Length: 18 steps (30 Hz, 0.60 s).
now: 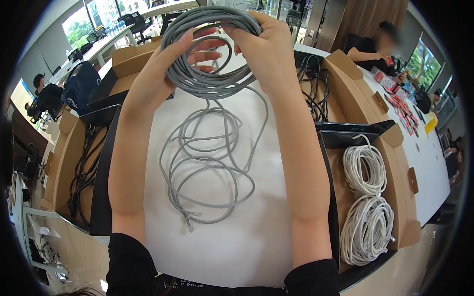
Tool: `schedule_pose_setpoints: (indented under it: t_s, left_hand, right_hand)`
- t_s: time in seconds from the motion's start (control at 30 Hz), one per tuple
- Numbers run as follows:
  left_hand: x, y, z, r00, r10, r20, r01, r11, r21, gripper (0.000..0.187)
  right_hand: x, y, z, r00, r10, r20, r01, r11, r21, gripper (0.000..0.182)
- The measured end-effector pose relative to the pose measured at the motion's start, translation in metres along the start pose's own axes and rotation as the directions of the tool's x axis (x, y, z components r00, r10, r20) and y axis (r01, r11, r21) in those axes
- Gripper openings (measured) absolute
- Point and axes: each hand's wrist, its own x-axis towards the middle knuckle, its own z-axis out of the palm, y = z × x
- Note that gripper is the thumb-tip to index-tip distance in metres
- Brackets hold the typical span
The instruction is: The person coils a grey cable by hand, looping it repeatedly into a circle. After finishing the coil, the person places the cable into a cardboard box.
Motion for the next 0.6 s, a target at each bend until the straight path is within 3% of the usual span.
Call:
schedule_pose_setpoints:
  t_s: [0.07,0.13,0.27,0.37,0.4,0.5,0.6]
  left_hand:
    - [0.000,-0.001,-0.003,0.999,0.003,0.048,-0.005,0.999,0.046,0.046]
    - [-0.001,0.001,-0.002,1.000,-0.017,0.011,0.018,0.997,-0.074,0.044]
    - [-0.001,0.008,-0.005,0.997,-0.051,-0.051,0.033,0.955,-0.295,0.040]
    - [0.001,0.001,-0.013,0.992,-0.034,-0.124,-0.001,0.964,-0.267,0.041]
    - [0.002,0.001,-0.018,0.998,-0.025,-0.055,0.014,0.981,-0.194,0.046]
    - [0.000,0.002,-0.020,0.999,-0.014,-0.046,0.010,0.996,-0.091,0.047]
    - [0.001,0.001,-0.019,0.999,0.009,-0.052,-0.015,0.993,-0.119,0.047]
  right_hand:
    - [-0.001,-0.003,0.001,0.999,0.008,0.031,-0.009,0.999,0.034,0.010]
    - [-0.001,-0.005,-0.001,0.995,0.043,0.087,-0.049,0.996,0.068,0.009]
    - [-0.002,-0.001,0.005,0.994,-0.020,0.103,0.019,1.000,0.014,0.014]
    - [-0.004,0.006,0.010,0.983,-0.063,0.175,0.076,0.995,-0.068,0.018]
    - [-0.005,0.007,0.013,0.983,-0.047,0.176,0.065,0.993,-0.101,0.019]
    - [-0.006,0.007,0.017,0.987,-0.032,0.156,0.053,0.990,-0.133,0.021]
    - [-0.007,0.007,0.019,0.994,-0.035,0.108,0.054,0.982,-0.180,0.024]
